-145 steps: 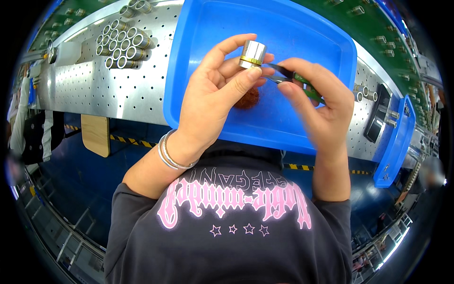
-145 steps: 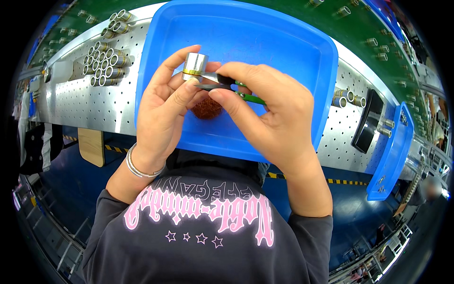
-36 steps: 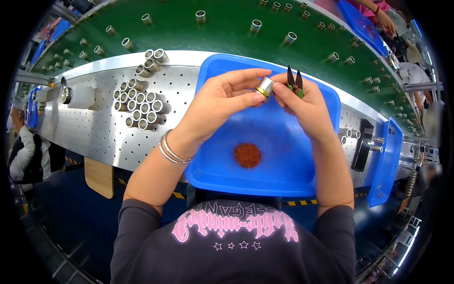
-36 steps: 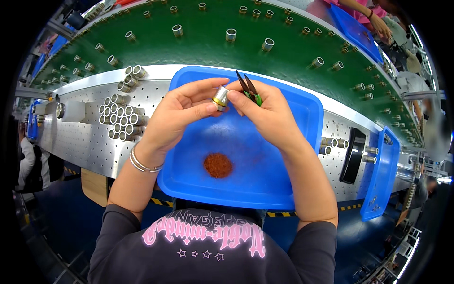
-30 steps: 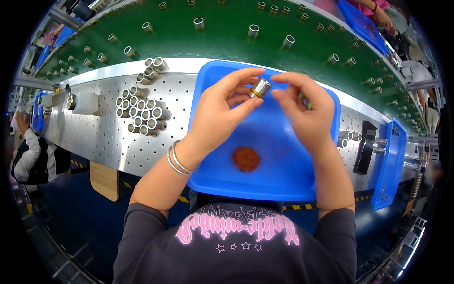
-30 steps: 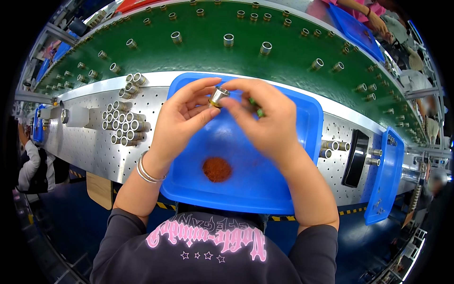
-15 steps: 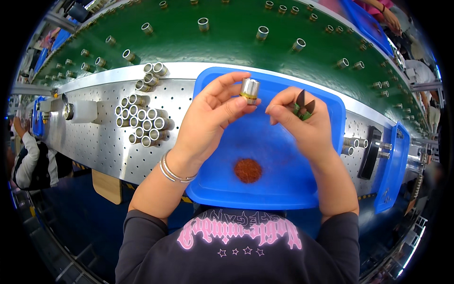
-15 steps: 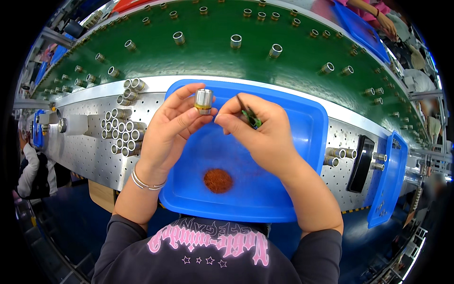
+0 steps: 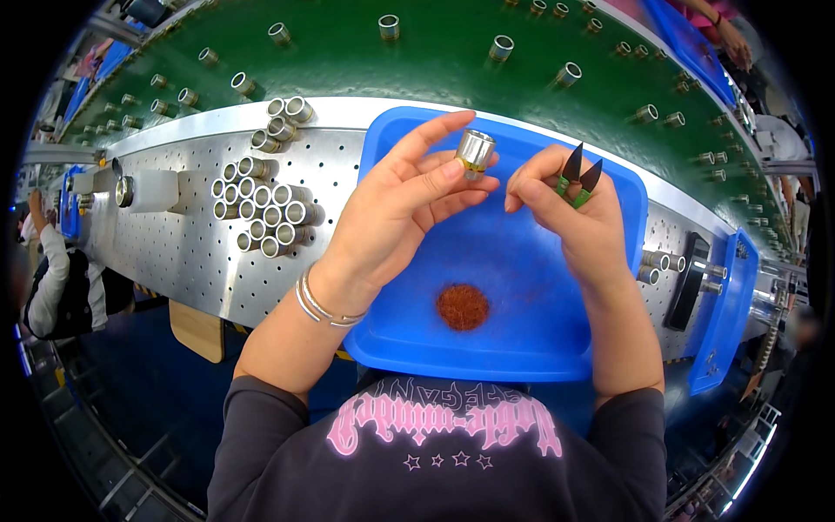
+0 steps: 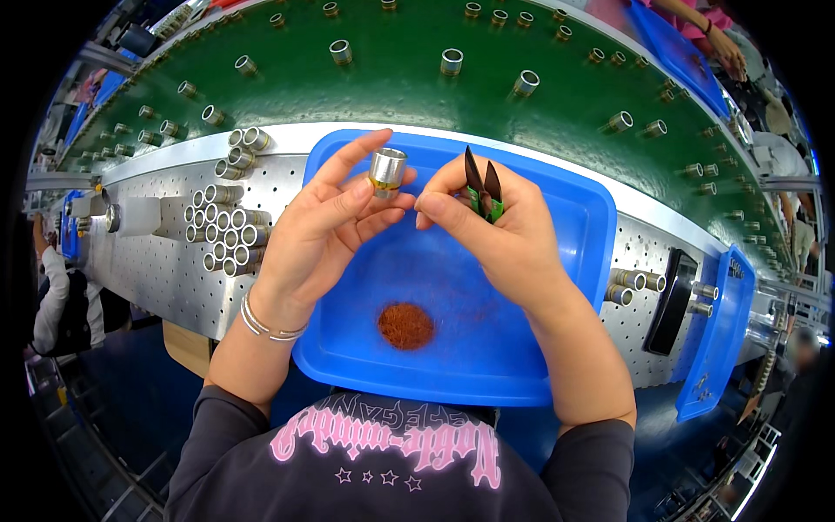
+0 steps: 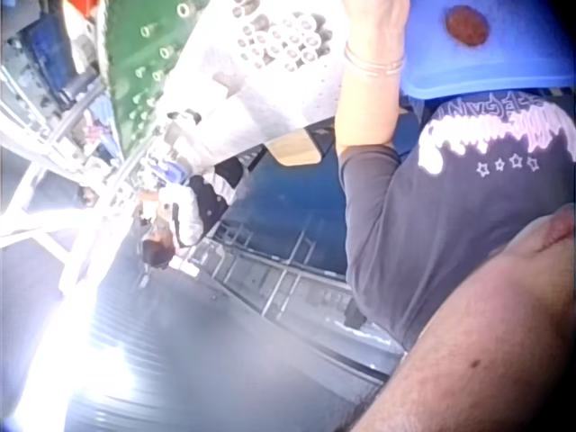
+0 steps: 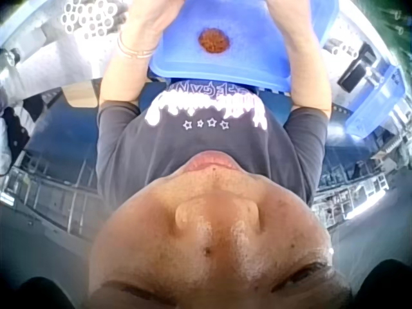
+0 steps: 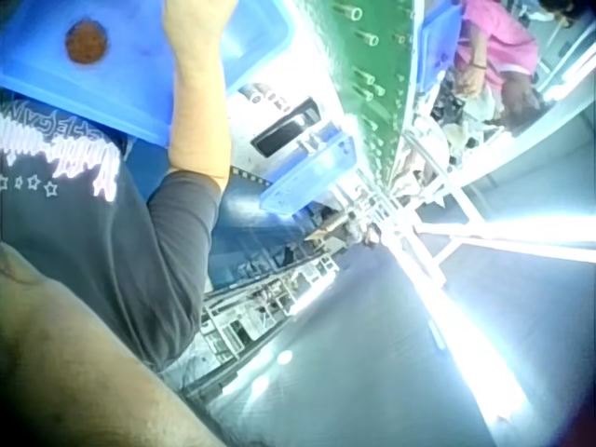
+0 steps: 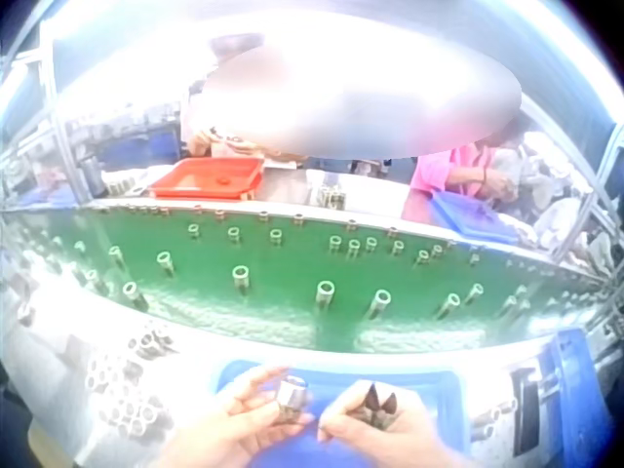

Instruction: The person uses tweezers to pick up small reddish-brown granules from a blue tray and places them into the center of small cylindrical metal parts. The person repeatedly handles the metal parts, rotating them to position the granules, and places the finished parts onto a perforated metal rack.

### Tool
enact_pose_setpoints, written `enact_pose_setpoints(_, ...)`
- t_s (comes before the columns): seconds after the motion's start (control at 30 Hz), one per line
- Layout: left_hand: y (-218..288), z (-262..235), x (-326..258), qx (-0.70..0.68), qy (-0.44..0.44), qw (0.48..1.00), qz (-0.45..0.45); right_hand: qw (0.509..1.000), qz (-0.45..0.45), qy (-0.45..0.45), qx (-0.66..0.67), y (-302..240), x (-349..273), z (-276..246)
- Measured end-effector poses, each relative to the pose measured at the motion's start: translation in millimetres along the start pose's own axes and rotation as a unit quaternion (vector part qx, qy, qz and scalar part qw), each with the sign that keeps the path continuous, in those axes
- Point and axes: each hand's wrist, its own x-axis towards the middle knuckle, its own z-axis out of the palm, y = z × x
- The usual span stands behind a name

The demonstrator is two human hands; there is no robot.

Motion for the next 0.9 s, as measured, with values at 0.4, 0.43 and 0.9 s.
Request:
enact_pose_setpoints(0.4, 1, 0, 0, 0.034, 0.032, 0.998, 0.032, 0.992, 0.021, -0.029, -0.12, 2, 3, -12)
enact_pose_setpoints(0.43, -1, 1, 0, 0.067, 0.029, 0.996, 0.041, 0.991, -0.007, 0.002, -0.136, 3, 2, -10)
enact_pose_setpoints(0.9, -4, 7, -4, 0.192, -0.071, 0.979, 0.0, 0.977, -0.051, 0.064, -0.199, 1, 3, -16)
